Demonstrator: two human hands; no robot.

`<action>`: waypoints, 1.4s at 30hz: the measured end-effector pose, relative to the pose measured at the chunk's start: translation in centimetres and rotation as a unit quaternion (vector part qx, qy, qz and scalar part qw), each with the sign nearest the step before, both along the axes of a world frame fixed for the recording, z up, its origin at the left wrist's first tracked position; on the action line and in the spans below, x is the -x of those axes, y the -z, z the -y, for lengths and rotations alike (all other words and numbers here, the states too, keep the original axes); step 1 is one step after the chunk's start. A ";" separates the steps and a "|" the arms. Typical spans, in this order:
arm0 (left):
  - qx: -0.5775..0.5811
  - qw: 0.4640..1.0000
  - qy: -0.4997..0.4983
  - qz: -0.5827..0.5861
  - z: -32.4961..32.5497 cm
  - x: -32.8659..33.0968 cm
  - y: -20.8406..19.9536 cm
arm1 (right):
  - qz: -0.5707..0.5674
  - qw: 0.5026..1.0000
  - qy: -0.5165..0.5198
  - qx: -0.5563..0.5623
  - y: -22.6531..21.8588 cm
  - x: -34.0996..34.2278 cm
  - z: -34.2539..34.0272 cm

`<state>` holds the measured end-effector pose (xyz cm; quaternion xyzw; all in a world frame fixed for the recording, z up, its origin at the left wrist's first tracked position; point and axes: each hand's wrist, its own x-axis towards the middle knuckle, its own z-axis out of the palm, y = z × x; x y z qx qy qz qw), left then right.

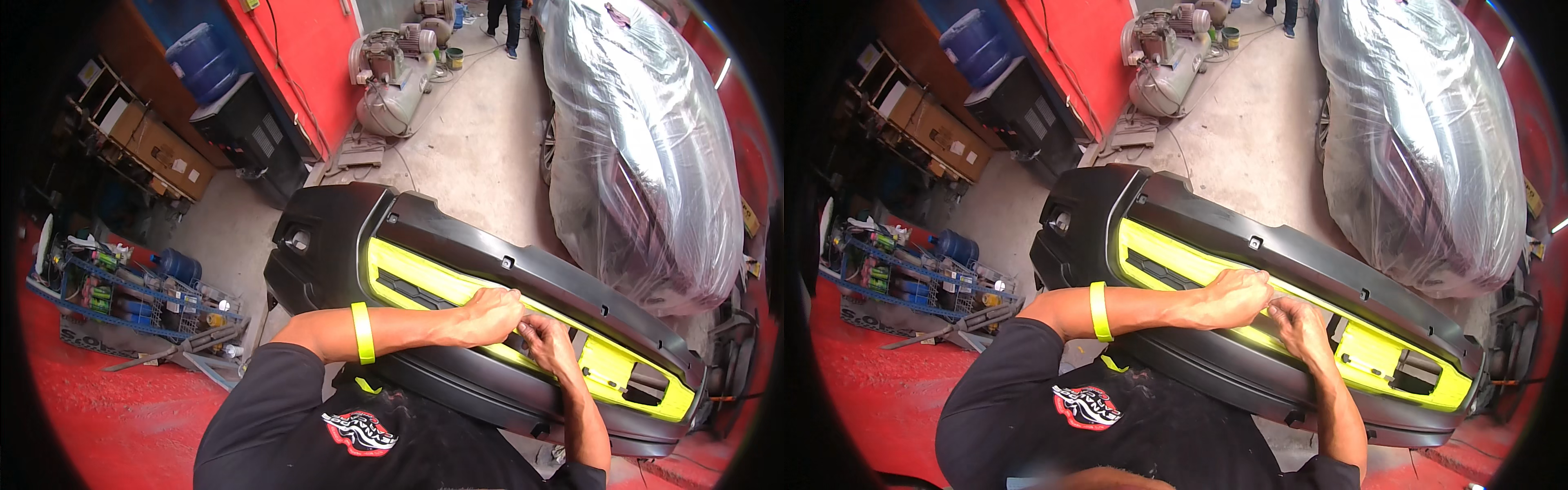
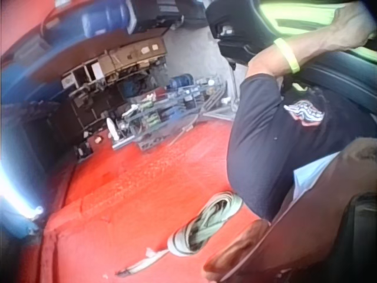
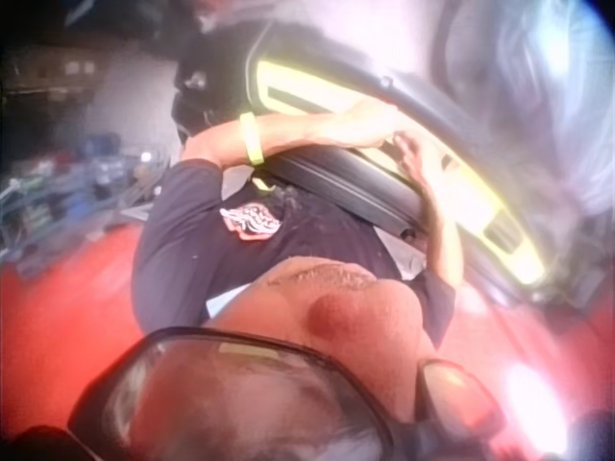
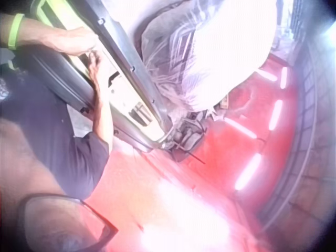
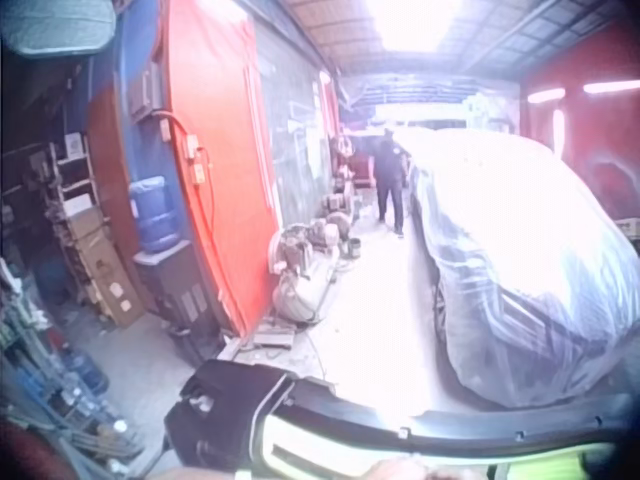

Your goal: The person applies yellow masking tape to the edges of a car bumper's grille area, smoothing it down by hand and using a small yellow tool to press it into the corners, then uses a wire to secure a small component on the bumper.

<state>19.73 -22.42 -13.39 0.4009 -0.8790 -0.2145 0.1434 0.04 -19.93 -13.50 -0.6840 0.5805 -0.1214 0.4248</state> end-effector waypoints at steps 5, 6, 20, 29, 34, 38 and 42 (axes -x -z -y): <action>0.028 0.999 0.000 -0.036 -1.2 -0.5 1.7 | 0.122 0.985 -0.002 -0.125 0.3 -0.2 0.5; 0.076 0.997 -0.002 -0.030 -1.3 -0.2 3.0 | 0.112 0.985 -0.004 -0.134 -0.4 -0.5 0.7; 0.013 1.000 -0.011 0.001 -1.1 0.9 -0.3 | -0.146 0.968 -0.201 -0.039 -2.8 -0.8 1.3; -0.004 1.000 -0.011 0.001 -1.7 1.4 -0.2 | -0.101 0.992 -0.078 -0.023 -4.3 0.0 -1.1; -0.076 0.985 0.124 -0.095 -1.5 -5.9 -2.6 | -0.077 0.982 -0.106 0.137 -3.5 1.4 -2.2; 0.091 0.992 -0.090 0.016 -1.8 -13.8 -3.9 | -0.099 0.977 -0.103 0.157 -3.1 1.2 -2.0; 0.049 0.977 -0.120 0.172 -4.2 -16.9 -4.2 | -0.181 0.973 -0.110 0.090 -4.8 0.1 -1.6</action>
